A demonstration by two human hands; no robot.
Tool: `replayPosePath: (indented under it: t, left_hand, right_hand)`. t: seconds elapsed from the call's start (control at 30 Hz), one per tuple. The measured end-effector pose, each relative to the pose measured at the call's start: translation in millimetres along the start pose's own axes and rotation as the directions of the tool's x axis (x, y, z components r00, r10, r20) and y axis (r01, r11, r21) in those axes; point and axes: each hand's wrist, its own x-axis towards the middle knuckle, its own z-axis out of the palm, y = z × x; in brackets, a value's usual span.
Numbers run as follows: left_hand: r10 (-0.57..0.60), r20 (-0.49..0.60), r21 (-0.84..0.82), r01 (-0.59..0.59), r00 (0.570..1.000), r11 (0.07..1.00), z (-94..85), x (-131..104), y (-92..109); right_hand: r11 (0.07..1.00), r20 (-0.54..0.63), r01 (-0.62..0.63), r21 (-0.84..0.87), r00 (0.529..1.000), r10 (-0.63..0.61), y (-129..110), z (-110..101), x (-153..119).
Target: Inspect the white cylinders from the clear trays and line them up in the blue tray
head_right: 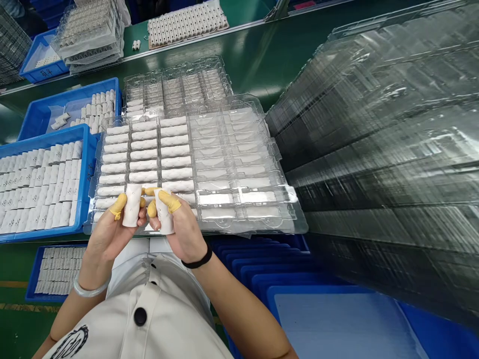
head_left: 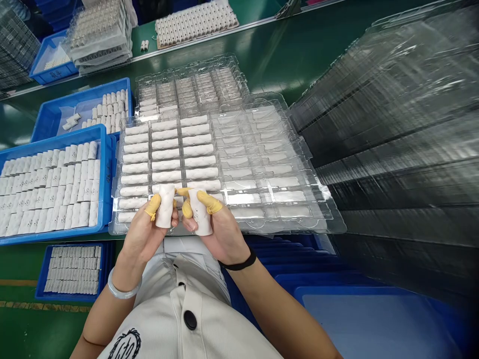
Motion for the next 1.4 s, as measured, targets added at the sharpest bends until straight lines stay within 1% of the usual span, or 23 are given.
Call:
replayPosePath:
  t: [0.1,0.33,0.47,0.6,0.7,0.77,0.83,0.9,1.0,1.13,1.27,1.4]
  left_hand:
    - [-0.009,-0.015,0.001,0.009,1.0,1.0,1.1,0.0,0.1]
    - [-0.012,-0.022,-0.01,0.012,1.0,1.0,5.3,-0.3,1.8]
    - [-0.016,0.003,0.013,0.016,1.0,1.0,4.6,1.0,1.7]
    - [-0.015,0.017,0.046,0.014,1.0,0.999,3.1,1.5,0.9]
    - [-0.044,0.065,0.026,0.042,0.997,0.999,2.4,0.8,1.8]
    - [-0.062,0.121,0.009,0.061,0.991,0.998,1.7,0.4,2.7]
    - [-0.072,0.15,0.001,0.073,0.986,0.997,0.9,0.4,3.4]
    - [-0.096,0.143,-0.01,0.098,0.985,0.995,0.9,0.9,3.9]
    - [-0.13,0.091,-0.023,0.133,0.987,0.991,2.5,2.0,4.6]
    - [-0.132,0.04,-0.035,0.134,0.99,0.99,4.3,2.6,5.2]
    - [-0.124,0.035,-0.087,0.126,0.992,0.988,5.1,2.8,5.3]
    - [-0.103,0.036,-0.104,0.106,0.994,0.989,5.0,3.1,4.8]
  right_hand:
    - [1.0,-0.002,-0.009,0.0,1.0,0.009,-0.2,-1.2,0.5]
    - [1.0,0.022,0.018,-0.006,1.0,-0.018,1.2,-1.6,-1.1]
    - [0.999,0.026,0.001,0.036,1.0,-0.002,1.6,1.3,-0.9]
    - [0.997,0.003,-0.038,0.069,0.999,0.038,0.0,1.1,-0.2]
    - [0.996,-0.011,-0.039,0.085,0.999,0.04,-0.9,-1.5,-0.5]
    - [0.997,0.002,-0.035,0.073,0.999,0.035,-1.0,-2.9,-0.8]
    - [0.996,0.02,-0.045,0.071,0.999,0.043,-1.0,-3.0,-0.9]
    - [0.994,0.031,-0.053,0.095,0.998,0.05,-1.4,-1.7,-0.6]
    - [0.988,0.031,-0.081,0.135,0.997,0.078,-3.1,1.2,0.1]
    - [0.978,-0.016,-0.131,0.163,0.991,0.136,-6.1,3.7,0.5]
    - [0.974,-0.055,-0.133,0.185,0.988,0.146,-6.9,5.2,1.4]
    - [0.966,-0.057,-0.139,0.218,0.986,0.154,-4.6,3.0,2.5]
